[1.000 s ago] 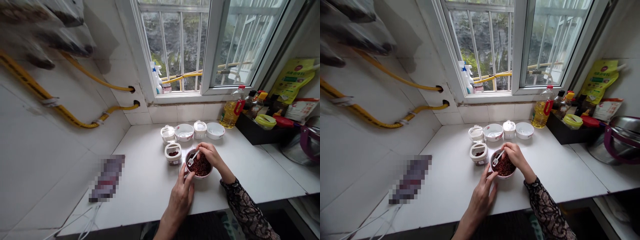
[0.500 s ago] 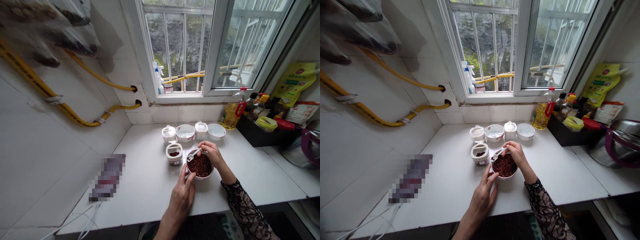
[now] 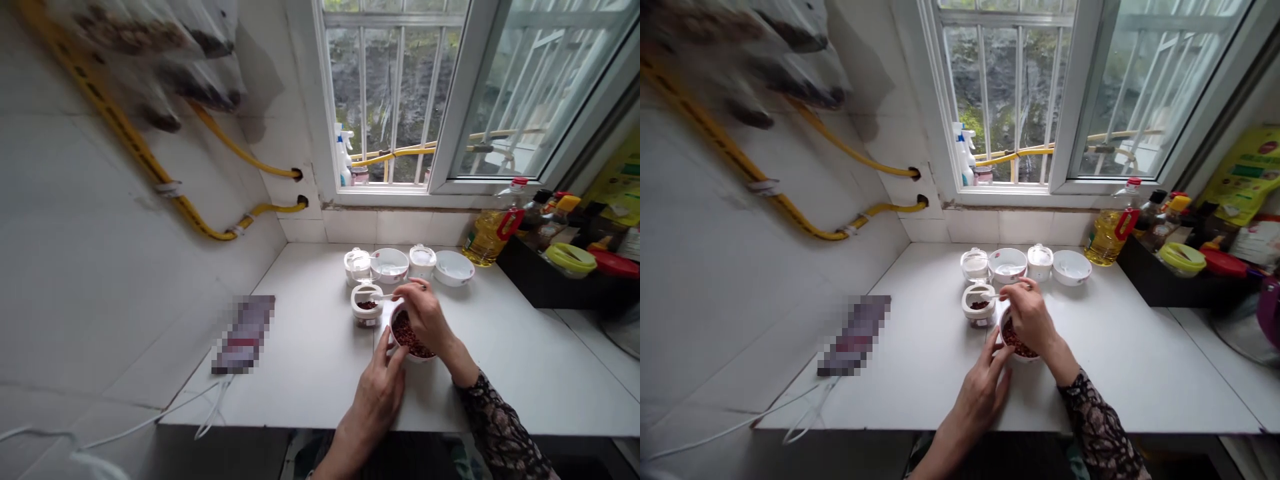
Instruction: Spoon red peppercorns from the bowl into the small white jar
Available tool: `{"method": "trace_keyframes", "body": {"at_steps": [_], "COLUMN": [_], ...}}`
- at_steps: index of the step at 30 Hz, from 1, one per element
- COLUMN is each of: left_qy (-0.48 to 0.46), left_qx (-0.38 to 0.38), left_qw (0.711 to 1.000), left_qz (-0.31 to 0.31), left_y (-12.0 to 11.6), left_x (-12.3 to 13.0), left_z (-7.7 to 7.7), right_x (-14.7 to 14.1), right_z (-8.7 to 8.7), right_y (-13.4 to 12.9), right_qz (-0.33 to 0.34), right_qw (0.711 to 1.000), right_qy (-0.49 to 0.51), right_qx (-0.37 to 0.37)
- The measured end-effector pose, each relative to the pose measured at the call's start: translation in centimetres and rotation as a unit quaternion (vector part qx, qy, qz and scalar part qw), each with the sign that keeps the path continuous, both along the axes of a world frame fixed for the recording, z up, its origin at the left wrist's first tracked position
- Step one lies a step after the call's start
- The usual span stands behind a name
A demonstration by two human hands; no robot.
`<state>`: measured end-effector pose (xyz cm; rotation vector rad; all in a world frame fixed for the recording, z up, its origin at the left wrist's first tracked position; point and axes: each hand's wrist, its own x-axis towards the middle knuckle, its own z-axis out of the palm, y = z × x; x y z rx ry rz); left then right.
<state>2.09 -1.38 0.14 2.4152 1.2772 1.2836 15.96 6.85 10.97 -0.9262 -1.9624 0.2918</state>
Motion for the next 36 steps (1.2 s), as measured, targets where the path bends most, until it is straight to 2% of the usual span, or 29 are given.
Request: {"method": "trace_keyframes", "body": {"at_steps": [4,7,11,15,20,26,36], "left_qy": [0.005,0.014,0.005,0.003,0.009,0.001,-0.003], "left_qx": [0.002,0.009,0.005,0.003,0.003,0.008,0.011], "left_qw": [1.0,1.0,1.0,1.0,1.0,1.0,1.0], "left_qz": [0.014,0.017,0.012,0.01,0.007,-0.001,-0.001], "left_y": [-0.2,-0.2,-0.1,-0.2,-0.2,-0.2,-0.2], "left_x": [0.1,0.0,0.0,0.0,-0.2,-0.2,-0.2], "left_z": [0.5,0.6,0.4,0.4,0.8,0.9,0.8], "right_x": [2.8,3.8,3.1,2.8,3.6,3.8,4.0], "right_z": [-0.3,-1.2,-2.0,-1.6,-1.4,-1.6,-2.1], "right_y": [0.4,0.9,1.0,0.9,1.0,1.4,1.8], "right_qz": [-0.095,-0.082,-0.038,-0.028,-0.032,-0.024,-0.03], "right_qw": [0.994,0.993,0.987,0.977,0.937,0.915,0.897], "right_qy": [0.032,-0.029,-0.073,-0.006,0.112,0.176,0.213], "right_qx": [-0.043,-0.086,-0.14,-0.211,-0.331,-0.363,-0.387]}}
